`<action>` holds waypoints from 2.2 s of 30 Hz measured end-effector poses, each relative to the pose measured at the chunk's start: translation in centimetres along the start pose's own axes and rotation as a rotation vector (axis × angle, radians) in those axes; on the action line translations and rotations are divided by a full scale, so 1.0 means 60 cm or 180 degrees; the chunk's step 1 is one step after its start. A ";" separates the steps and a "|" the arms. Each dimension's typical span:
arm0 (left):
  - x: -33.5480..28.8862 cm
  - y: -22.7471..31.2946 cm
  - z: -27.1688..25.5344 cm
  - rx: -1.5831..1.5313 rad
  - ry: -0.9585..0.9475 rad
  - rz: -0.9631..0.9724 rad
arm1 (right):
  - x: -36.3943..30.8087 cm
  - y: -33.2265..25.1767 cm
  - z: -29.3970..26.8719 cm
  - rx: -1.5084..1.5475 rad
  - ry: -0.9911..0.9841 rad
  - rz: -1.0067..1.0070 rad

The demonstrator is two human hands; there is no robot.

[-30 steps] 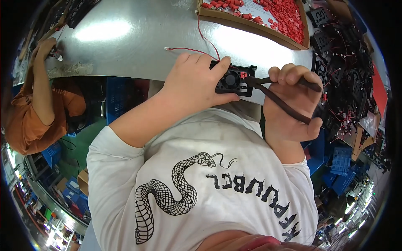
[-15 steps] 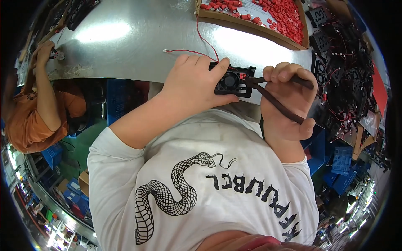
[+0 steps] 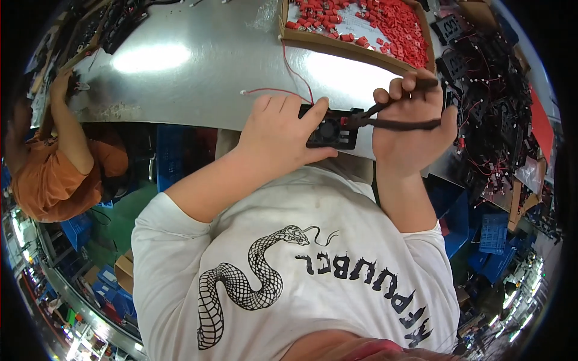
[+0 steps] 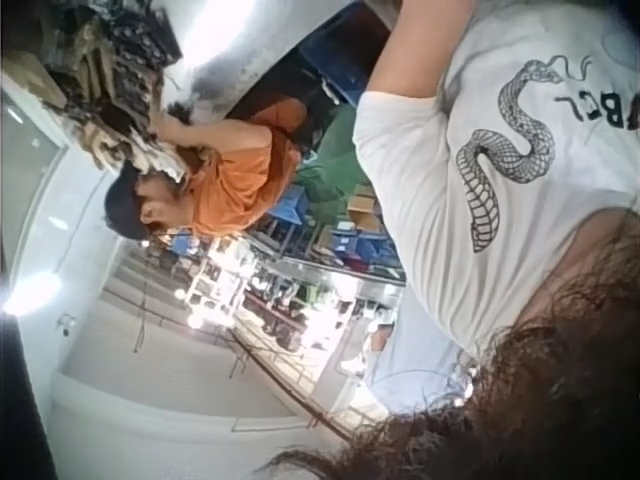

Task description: Assembling electronic components by preparing and crimping wires into a module housing.

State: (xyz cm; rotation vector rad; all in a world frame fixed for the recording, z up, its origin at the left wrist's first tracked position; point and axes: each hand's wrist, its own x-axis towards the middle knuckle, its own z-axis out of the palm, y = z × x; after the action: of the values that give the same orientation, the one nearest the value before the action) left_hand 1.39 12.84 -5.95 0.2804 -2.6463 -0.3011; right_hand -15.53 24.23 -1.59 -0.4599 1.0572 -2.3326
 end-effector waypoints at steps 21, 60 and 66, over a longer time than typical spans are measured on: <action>-0.040 -0.419 -0.170 0.2283 0.0953 -0.1993 | 0.002 0.026 -0.089 -0.4957 -0.2312 -0.1685; -0.004 -0.200 -0.096 -0.0170 -0.0147 -0.1017 | 0.298 0.053 -0.034 -0.5659 -0.1481 -0.1225; 0.014 -0.094 -0.071 0.0069 -0.0314 -0.0221 | 0.320 0.055 -0.026 -0.6347 -0.1690 -0.0965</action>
State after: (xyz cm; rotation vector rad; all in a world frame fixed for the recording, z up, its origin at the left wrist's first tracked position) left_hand 3.44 6.56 -3.31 0.3742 -2.7425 -0.3164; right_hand -30.58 11.90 -3.49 -1.7447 2.6593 -0.3452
